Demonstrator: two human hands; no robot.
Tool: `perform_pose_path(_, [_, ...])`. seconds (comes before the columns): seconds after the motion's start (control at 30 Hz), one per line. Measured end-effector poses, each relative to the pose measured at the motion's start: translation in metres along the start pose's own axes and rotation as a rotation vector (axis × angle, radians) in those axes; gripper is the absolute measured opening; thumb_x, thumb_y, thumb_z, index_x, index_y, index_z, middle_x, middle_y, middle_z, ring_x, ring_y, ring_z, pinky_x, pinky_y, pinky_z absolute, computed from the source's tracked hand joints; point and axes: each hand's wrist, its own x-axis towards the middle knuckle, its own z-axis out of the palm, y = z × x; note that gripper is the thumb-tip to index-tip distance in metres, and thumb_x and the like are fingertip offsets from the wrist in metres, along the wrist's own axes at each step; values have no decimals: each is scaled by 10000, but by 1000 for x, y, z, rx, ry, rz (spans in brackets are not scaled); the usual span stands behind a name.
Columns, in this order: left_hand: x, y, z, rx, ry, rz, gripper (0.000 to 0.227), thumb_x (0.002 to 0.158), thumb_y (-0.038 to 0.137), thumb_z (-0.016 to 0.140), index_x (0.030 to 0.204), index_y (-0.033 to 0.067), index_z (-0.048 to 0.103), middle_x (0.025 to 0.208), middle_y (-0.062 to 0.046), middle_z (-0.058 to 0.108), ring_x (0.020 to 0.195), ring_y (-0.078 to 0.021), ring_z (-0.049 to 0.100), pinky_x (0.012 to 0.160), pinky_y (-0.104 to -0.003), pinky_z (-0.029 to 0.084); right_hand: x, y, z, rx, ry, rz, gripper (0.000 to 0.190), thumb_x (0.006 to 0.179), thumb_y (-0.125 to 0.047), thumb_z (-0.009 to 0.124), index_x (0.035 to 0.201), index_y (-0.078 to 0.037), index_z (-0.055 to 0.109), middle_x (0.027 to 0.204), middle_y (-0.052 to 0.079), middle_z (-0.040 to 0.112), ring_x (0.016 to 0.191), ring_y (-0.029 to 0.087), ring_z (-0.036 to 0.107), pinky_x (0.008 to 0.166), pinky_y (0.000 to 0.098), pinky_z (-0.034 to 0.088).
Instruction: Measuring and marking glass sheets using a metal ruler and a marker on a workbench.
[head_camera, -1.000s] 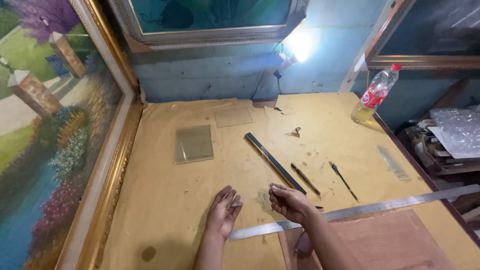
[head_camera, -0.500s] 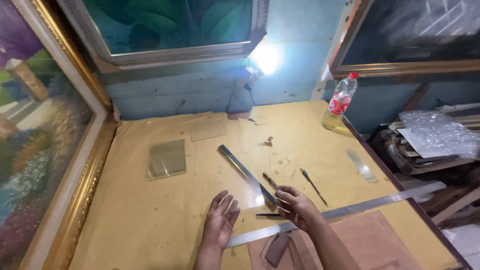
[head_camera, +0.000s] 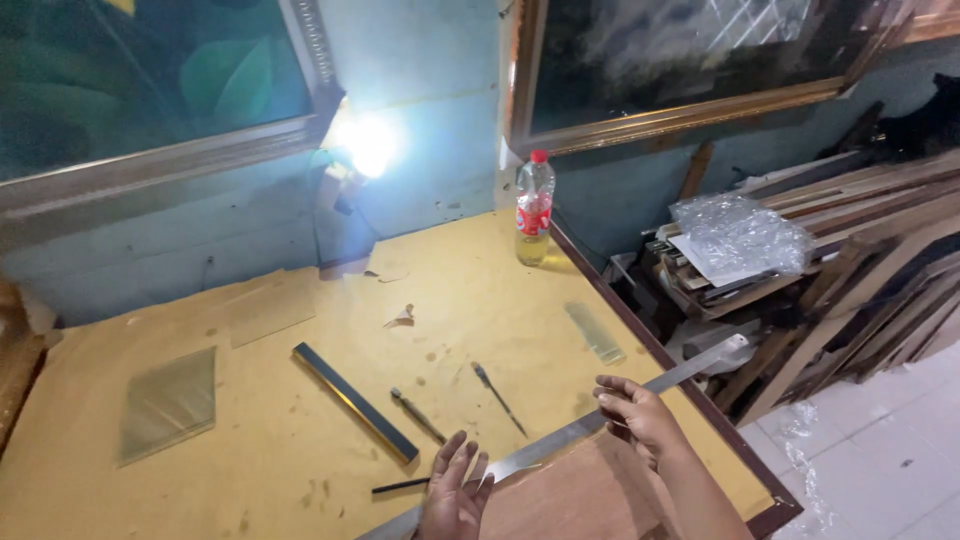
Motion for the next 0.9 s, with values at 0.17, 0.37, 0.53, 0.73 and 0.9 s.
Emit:
perform_pose_path(0.17, [9, -20, 12, 29, 62, 12, 332, 830, 143, 528, 1159, 174, 556, 1100, -37, 551, 1073, -257, 511, 765, -348, 413, 31, -31, -39, -323, 109, -97, 270, 813, -73, 595, 1074, -127, 635, 980, 20, 664, 865, 137, 600, 674, 283, 418])
perform_pose_path(0.37, [-4, -13, 30, 76, 195, 74, 310, 865, 158, 499, 1171, 175, 546, 1115, -34, 558, 1034, -235, 527, 745, -322, 401, 83, -56, -50, -671, 113, -186, 279, 779, -85, 613, 1053, -123, 642, 980, 51, 675, 897, 162, 636, 758, 287, 491])
perform_pose_path(0.53, [-4, -8, 30, 87, 283, 150, 317, 843, 155, 519, 1156, 179, 565, 1098, -31, 580, 1008, -240, 556, 698, -303, 406, 126, -54, -51, -880, 154, -156, 205, 784, -175, 631, 984, -200, 665, 957, -10, 676, 891, 141, 617, 740, 273, 482])
perform_pose_path(0.73, [-9, -6, 44, 67, 353, 196, 288, 828, 170, 530, 1112, 164, 574, 1078, -30, 567, 1004, -227, 542, 769, -326, 375, 153, -37, -55, -936, 132, -209, 249, 802, -183, 519, 1009, -186, 658, 1025, 5, 656, 914, 199, 612, 709, 298, 474])
perform_pose_path(0.9, [-11, -5, 64, 108, 369, 122, 297, 870, 210, 490, 1160, 185, 546, 1107, -11, 549, 1055, -201, 519, 831, -311, 368, 145, -36, -56, -988, 156, -253, 279, 823, -250, 542, 1076, -173, 632, 1170, 63, 480, 923, 209, 593, 849, 291, 472])
